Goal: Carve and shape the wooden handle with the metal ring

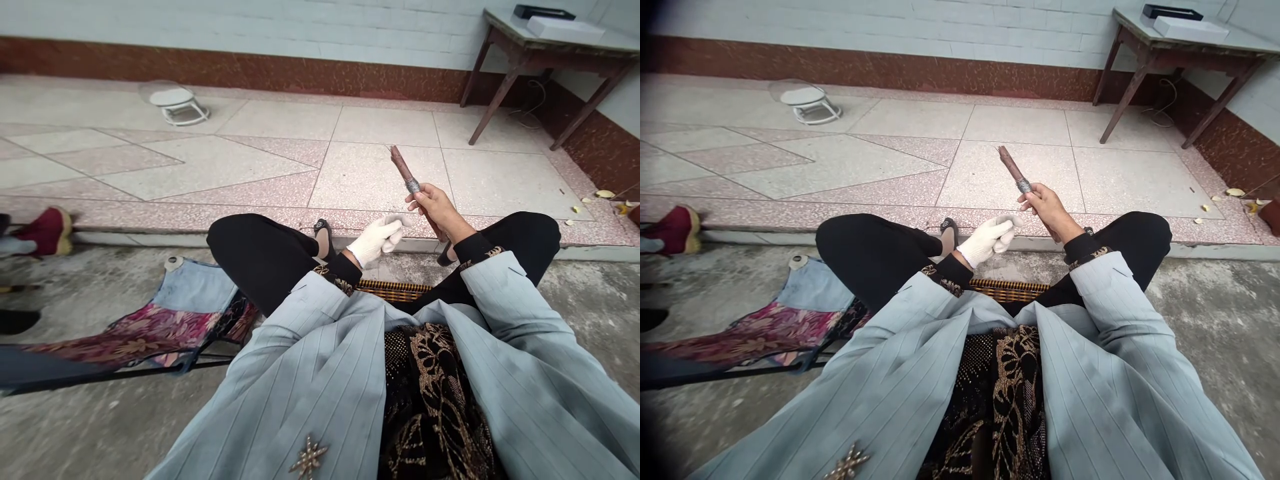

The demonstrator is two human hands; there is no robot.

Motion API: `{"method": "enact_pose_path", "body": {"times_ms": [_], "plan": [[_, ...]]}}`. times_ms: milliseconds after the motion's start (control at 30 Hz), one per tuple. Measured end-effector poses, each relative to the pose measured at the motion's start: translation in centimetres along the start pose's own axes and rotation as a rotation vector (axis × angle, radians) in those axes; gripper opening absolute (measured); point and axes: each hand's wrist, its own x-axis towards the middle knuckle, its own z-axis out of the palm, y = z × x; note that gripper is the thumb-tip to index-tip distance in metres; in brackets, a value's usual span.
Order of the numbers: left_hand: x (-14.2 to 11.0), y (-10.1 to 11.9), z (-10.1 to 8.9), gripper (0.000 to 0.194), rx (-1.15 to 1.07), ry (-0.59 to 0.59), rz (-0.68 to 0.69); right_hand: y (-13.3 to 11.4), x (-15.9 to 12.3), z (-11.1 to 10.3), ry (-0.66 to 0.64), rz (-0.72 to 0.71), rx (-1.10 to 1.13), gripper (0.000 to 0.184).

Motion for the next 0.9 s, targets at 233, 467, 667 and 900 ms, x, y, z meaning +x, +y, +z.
{"method": "enact_pose_path", "body": {"times_ms": [233, 467, 667, 900], "plan": [[0.1, 1.0, -0.8, 0.022, 0.855, -0.006, 0.044, 0.6, 0.2, -1.6, 0.049, 0.017, -0.829, 0.023], [-0.6, 3.1, -0.1, 0.025, 1.134, -0.148, -0.035, -0.1, -0.9, -2.6, -0.549, 0.440, -1.373, 0.011], [-0.1, 3.5, -2.3, 0.019, 0.829, 0.100, -0.067, -2.3, -1.9, -4.7, -1.108, 0.457, -0.395, 0.031], [0.3, 1.5, -1.6, 0.018, 0.572, 0.090, -0.145, -2.4, -1.6, -4.2, -0.472, 0.050, -0.026, 0.020]]}}
